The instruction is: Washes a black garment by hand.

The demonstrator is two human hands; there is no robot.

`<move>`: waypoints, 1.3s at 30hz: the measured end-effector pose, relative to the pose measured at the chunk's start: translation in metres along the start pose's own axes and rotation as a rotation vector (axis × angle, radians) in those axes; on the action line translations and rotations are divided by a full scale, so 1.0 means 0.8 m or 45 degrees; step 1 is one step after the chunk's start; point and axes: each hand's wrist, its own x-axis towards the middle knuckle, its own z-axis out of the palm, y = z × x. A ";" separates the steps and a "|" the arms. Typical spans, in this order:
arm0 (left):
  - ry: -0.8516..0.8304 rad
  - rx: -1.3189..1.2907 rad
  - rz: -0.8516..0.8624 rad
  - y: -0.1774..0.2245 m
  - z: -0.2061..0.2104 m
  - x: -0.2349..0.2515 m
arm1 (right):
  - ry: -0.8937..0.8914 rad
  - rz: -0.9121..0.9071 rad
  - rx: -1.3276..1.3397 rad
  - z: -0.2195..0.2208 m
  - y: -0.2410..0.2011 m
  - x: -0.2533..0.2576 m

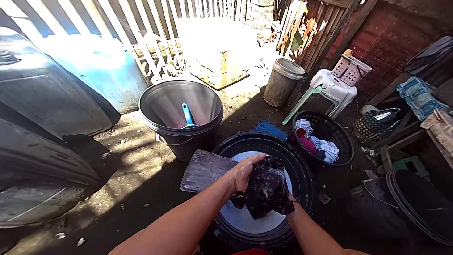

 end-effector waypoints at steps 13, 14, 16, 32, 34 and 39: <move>0.332 -0.037 0.009 -0.029 0.005 0.029 | -0.075 -0.176 -0.739 -0.058 -0.033 0.026; 0.247 -0.006 0.007 -0.041 0.013 0.032 | -0.196 -0.234 -0.705 -0.033 -0.039 0.018; 0.046 0.157 0.010 -0.055 0.023 0.036 | -0.188 -0.345 -0.773 0.005 -0.035 0.017; 0.008 1.177 0.155 -0.054 0.026 0.058 | 0.284 -0.605 -0.010 -0.047 -0.092 -0.038; 0.083 1.198 0.238 -0.060 0.032 0.059 | 0.330 -0.709 -0.187 -0.043 -0.104 -0.056; 0.278 1.541 0.401 -0.064 0.010 0.070 | 0.491 -0.945 -0.520 -0.050 -0.119 -0.094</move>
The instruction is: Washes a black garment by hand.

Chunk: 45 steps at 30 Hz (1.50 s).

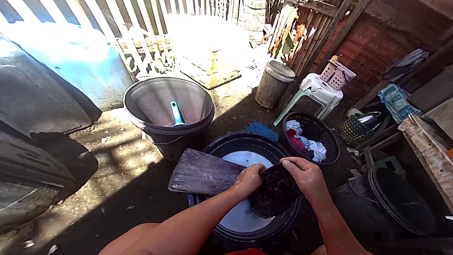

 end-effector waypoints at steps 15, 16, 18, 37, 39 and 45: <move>-0.555 0.131 -0.217 -0.048 -0.088 -0.009 | 0.103 0.647 0.717 -0.011 0.093 -0.006; -0.596 0.141 -0.210 -0.048 -0.079 -0.010 | -0.018 0.580 0.678 -0.005 0.089 -0.006; -0.635 -0.014 -0.093 -0.038 -0.056 -0.015 | -0.209 0.455 0.618 0.007 0.078 -0.003; -0.318 -1.110 -0.528 -0.017 -0.016 -0.019 | -0.896 0.620 -0.040 0.070 0.135 -0.011; -0.326 -1.110 -0.514 -0.014 -0.020 -0.019 | -0.885 0.542 -0.046 0.088 0.138 -0.013; -0.274 -1.090 -0.532 -0.015 -0.032 -0.023 | -0.673 0.516 0.170 0.087 0.144 -0.014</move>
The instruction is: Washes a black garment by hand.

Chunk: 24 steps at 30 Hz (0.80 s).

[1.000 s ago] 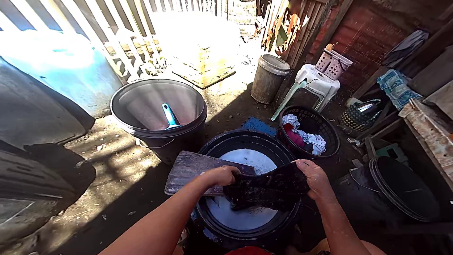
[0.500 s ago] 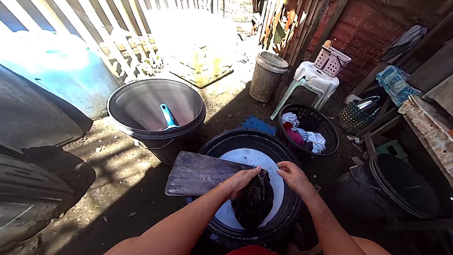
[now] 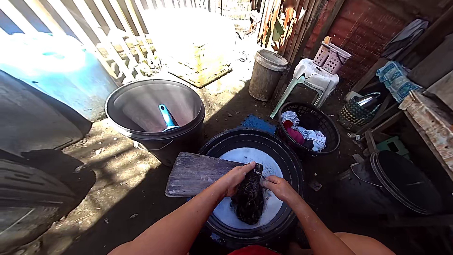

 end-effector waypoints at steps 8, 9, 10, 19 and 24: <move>-0.233 0.253 0.065 -0.008 -0.013 0.002 | 0.244 -0.378 0.524 -0.011 -0.043 -0.026; -0.226 0.415 0.091 -0.008 -0.010 0.006 | 0.261 -0.432 0.544 -0.012 -0.053 -0.030; -0.177 0.603 0.113 -0.006 -0.006 0.007 | 0.271 -0.497 0.549 -0.015 -0.064 -0.036; 0.349 1.268 0.349 -0.015 -0.018 0.027 | 0.502 -0.972 0.896 -0.071 -0.186 -0.074; 0.434 1.460 0.310 -0.037 -0.040 0.044 | 0.536 -1.055 0.998 -0.068 -0.203 -0.085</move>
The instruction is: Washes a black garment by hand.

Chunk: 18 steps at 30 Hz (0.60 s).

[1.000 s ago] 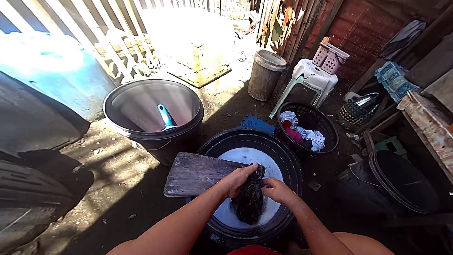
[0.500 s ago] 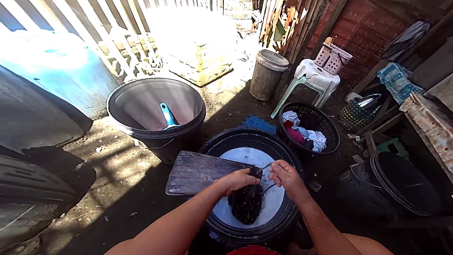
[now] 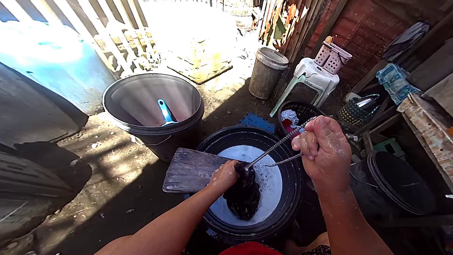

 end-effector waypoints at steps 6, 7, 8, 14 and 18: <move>-0.081 -0.062 -0.010 0.006 0.027 -0.013 | 0.059 -0.148 -0.036 -0.001 -0.031 -0.010; -0.090 -0.069 -0.011 0.010 0.026 -0.016 | 0.086 -0.196 -0.027 -0.001 -0.043 -0.008; -0.096 -0.067 -0.012 0.013 0.023 -0.018 | 0.117 -0.247 -0.016 -0.002 -0.056 -0.006; -0.001 -0.053 -0.022 0.012 -0.023 -0.004 | 0.206 -0.465 0.023 -0.028 -0.097 0.010; -0.298 0.131 -0.107 -0.025 0.013 -0.006 | 0.263 -0.450 0.023 -0.032 -0.089 0.014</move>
